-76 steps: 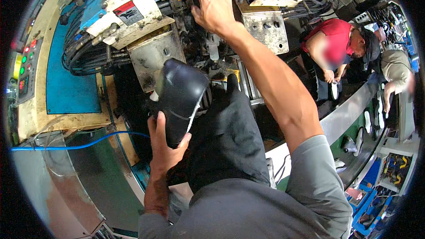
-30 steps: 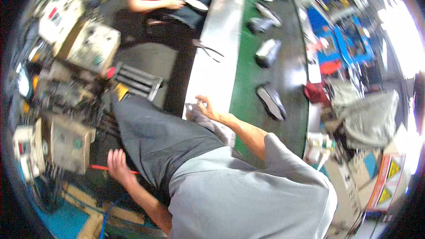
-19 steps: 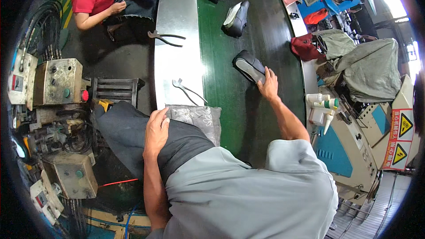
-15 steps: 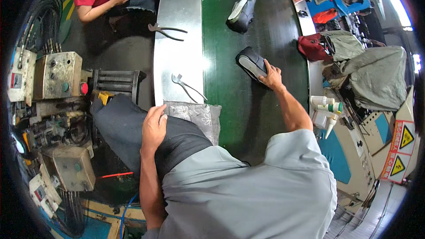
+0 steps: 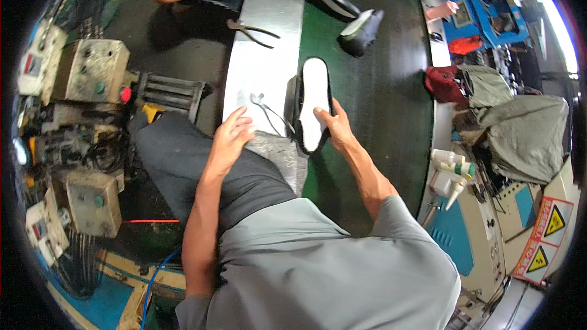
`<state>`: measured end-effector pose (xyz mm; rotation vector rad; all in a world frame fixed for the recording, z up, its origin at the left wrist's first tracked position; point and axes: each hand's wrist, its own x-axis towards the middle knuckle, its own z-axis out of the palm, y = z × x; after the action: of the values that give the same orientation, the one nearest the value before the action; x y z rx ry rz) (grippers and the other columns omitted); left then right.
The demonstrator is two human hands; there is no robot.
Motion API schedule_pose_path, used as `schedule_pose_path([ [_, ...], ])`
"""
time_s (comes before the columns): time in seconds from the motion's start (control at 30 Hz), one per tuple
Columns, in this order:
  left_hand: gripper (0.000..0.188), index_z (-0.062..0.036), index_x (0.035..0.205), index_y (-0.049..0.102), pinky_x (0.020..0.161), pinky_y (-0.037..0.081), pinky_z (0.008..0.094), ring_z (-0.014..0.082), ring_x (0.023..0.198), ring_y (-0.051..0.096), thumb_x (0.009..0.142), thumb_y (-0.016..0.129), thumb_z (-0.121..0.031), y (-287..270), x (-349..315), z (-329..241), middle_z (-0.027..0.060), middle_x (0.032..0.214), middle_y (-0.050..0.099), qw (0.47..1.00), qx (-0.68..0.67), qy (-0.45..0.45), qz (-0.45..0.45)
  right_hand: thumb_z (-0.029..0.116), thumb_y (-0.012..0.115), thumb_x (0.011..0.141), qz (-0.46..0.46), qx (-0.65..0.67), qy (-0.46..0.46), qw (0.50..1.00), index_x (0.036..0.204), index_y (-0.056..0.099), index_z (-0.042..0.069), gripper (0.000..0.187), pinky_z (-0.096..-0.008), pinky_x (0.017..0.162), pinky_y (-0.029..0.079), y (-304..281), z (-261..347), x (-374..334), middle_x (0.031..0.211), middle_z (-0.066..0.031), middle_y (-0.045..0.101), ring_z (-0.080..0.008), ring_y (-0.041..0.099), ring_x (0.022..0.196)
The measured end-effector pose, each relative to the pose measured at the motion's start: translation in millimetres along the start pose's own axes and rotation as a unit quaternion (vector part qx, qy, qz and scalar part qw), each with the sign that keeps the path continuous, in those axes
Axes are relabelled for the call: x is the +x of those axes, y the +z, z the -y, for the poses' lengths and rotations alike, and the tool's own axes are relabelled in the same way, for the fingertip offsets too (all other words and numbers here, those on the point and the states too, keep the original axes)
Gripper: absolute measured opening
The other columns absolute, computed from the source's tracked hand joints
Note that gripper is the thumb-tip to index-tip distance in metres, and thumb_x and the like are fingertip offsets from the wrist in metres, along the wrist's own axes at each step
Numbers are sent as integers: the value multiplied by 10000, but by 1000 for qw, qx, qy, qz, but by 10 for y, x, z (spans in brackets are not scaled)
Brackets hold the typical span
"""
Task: Manually assemble shoe components using industrial machinery and tools on a production line.
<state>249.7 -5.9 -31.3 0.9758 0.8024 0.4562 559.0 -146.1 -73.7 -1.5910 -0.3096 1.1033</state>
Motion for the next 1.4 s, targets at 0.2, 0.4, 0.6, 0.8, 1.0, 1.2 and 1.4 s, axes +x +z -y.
schedule_pose_path([
  [0.2, 630, 23, 1597, 479, 1103, 490, 329, 178, 1291, 598, 1076, 711, -244, -189, -339, -283, 125, 1435, 642, 967, 22, 208, -143, 178, 827, 964, 265, 86, 12, 960, 1638, 366, -50, 847, -379, 1082, 532, 2011, 705, -606, 1390, -171, 661, -233, 662, 1229],
  [0.4, 539, 62, 1521, 548, 1106, 478, 342, 187, 1258, 620, 1018, 610, -122, -725, -1368, -347, 109, 1400, 661, 918, -103, 257, -284, 129, 824, 957, 438, 12, 43, 898, 1714, 220, -40, 983, -408, 1158, 490, 2995, 714, -961, 1496, -243, 593, -280, 624, 1337],
  [0.6, 817, 29, 1694, 311, 1230, 395, 395, 258, 1441, 523, 966, 659, -103, -963, -2115, -195, 174, 1552, 543, 901, -150, 280, -295, 290, 824, 970, 540, -185, -5, 821, 1708, 299, -12, 954, -413, 1263, 367, 3098, 475, -1302, 1610, -253, 525, -317, 503, 1494],
  [0.8, 696, 17, 1653, 423, 1196, 415, 344, 218, 1391, 555, 1042, 704, -163, -1548, -2288, -716, 156, 1553, 556, 917, -127, 248, -287, 339, 814, 973, 593, -329, -126, 724, 1703, 323, 26, 934, -454, 1300, 313, 3130, 584, -1411, 1654, -276, 462, -365, 434, 1557],
  [1.0, 611, 14, 1602, 506, 1136, 453, 332, 184, 1292, 592, 1047, 695, -155, -1504, -2237, -770, 121, 1488, 608, 930, -77, 225, -282, 453, 818, 959, 608, -289, -175, 718, 1673, 389, 17, 940, -463, 1238, 401, 3819, 842, -1360, 1577, -297, 545, -380, 518, 1484],
  [1.2, 548, 13, 1521, 599, 1132, 462, 343, 193, 1268, 619, 1031, 715, -202, -1426, -2194, -748, 133, 1417, 672, 895, 51, 254, -364, 365, 813, 970, 542, -288, -344, 710, 1601, 499, 18, 786, -486, 1186, 433, 3878, 731, -1432, 1497, -263, 609, -413, 571, 1367],
  [1.4, 513, 2, 1470, 646, 1147, 452, 354, 208, 1289, 620, 1001, 717, -192, -1414, -2251, -850, 144, 1431, 675, 887, 110, 243, -377, 276, 798, 969, 496, -287, -382, 725, 1555, 535, 5, 697, -499, 1202, 412, 3866, 630, -1596, 1508, -272, 597, -450, 541, 1381],
])
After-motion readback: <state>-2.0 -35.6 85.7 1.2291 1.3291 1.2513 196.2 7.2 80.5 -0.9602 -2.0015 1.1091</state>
